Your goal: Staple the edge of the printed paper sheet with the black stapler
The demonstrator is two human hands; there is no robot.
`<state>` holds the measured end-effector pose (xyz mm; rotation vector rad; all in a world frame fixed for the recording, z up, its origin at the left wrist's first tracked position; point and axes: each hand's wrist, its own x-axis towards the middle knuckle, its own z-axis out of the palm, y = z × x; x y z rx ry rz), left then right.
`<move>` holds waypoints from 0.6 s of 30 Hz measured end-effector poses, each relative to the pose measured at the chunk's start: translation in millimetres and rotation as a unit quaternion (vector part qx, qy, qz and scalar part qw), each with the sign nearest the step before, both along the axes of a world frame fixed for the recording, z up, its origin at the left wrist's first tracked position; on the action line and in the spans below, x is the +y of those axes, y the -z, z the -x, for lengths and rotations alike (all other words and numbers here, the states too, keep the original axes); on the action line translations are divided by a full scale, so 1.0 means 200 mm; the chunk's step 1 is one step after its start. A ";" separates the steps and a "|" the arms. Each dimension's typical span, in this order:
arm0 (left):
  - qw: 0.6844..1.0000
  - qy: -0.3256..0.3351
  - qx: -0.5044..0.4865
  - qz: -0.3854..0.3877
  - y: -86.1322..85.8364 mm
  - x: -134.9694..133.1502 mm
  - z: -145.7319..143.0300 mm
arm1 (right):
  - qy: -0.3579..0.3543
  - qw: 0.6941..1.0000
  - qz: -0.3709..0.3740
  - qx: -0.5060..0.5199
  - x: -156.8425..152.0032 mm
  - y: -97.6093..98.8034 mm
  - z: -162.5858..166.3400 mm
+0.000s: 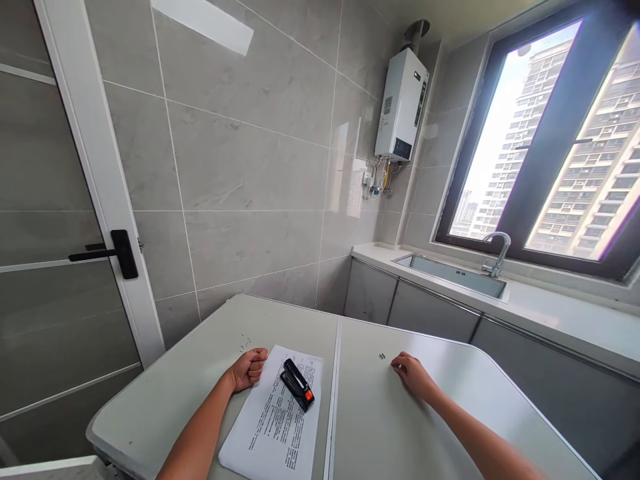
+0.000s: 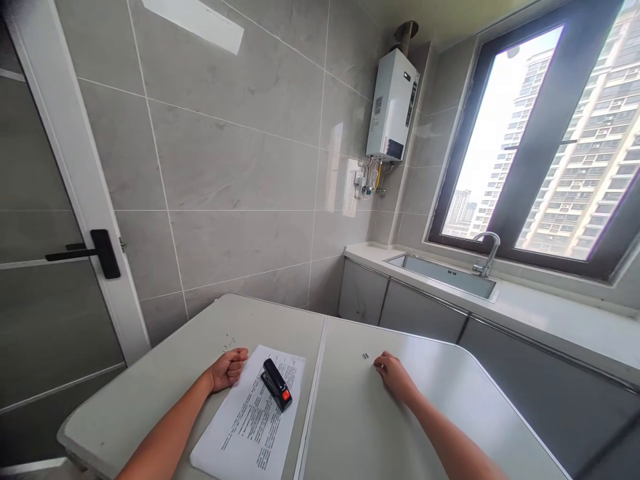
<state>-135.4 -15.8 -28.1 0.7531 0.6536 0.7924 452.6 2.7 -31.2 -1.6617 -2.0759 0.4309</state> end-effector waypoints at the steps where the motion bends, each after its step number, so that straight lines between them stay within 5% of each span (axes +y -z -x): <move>1: 1.000 0.000 -0.001 -0.001 0.00 0.00 0.00 | 0.004 1.000 -0.005 0.000 0.01 0.01 0.01; 18: 1.000 -0.015 -0.006 -0.022 0.04 0.00 0.00 | -0.007 0.999 -0.028 -0.016 0.03 -0.05 0.28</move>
